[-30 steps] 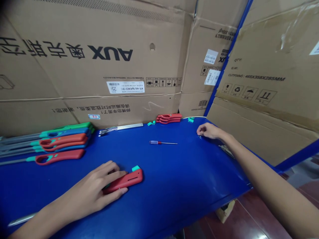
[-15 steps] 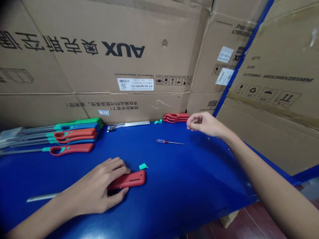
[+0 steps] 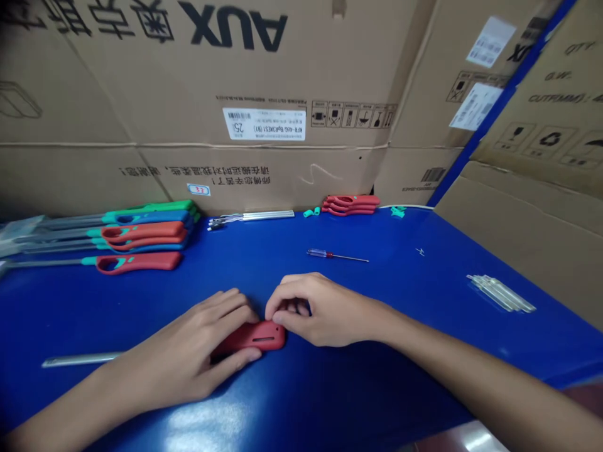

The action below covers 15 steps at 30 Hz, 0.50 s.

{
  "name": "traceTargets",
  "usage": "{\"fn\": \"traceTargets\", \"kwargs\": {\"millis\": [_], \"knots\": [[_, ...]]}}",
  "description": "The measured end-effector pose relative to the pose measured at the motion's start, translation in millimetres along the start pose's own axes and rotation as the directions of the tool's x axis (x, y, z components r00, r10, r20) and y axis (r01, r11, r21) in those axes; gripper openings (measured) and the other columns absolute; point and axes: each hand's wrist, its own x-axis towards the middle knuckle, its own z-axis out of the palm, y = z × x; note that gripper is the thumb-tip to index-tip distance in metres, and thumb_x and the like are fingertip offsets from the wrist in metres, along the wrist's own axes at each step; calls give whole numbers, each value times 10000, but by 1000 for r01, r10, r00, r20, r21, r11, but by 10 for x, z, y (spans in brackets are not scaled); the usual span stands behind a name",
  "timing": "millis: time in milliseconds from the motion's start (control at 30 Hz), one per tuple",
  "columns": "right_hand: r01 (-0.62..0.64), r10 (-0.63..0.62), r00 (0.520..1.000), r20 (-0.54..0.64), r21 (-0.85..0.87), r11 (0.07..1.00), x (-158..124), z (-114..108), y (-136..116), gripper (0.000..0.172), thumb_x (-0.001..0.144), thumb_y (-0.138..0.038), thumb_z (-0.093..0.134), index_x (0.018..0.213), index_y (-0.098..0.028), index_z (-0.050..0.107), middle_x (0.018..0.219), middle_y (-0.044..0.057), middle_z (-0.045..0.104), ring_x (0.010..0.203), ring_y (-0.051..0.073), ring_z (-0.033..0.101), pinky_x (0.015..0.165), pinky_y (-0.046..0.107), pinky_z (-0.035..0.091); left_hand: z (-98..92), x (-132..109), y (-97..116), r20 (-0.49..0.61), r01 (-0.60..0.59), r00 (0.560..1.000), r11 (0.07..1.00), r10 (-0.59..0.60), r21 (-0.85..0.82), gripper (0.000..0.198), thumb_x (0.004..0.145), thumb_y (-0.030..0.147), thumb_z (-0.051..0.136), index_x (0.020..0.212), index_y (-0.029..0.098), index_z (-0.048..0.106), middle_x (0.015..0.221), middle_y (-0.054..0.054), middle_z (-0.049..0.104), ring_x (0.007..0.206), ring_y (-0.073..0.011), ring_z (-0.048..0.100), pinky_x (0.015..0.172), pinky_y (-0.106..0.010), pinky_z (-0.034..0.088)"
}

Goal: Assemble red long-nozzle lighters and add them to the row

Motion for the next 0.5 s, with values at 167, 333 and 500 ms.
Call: {"fn": "traceTargets", "kwargs": {"millis": [167,333,500], "knots": [[6,-7,1000,23,41,999,-73,38,71,150,905,-146,542,934,-163,688,880,25,637,774,112,579,696,227,449,9,-16,-5,-2,5,1000,998,-6,-61,134,898,305,572,975,200,538,939,-41,592,917,-232,568,816,-369,472],[-2,0,1000,28,73,997,-102,78,83,149,918,-154,537,937,-154,685,902,31,626,794,112,587,719,231,459,2,-15,10,10,7,1000,998,-6,-69,119,899,292,573,952,199,520,936,-41,576,899,-236,567,806,-388,465],[16,-18,998,54,39,999,-91,90,65,129,920,-144,535,933,-151,663,903,23,596,795,101,563,724,219,449,9,-13,-5,12,6,1000,997,-5,-73,146,913,337,548,946,195,529,934,-46,572,888,-234,564,817,-406,463]]}}
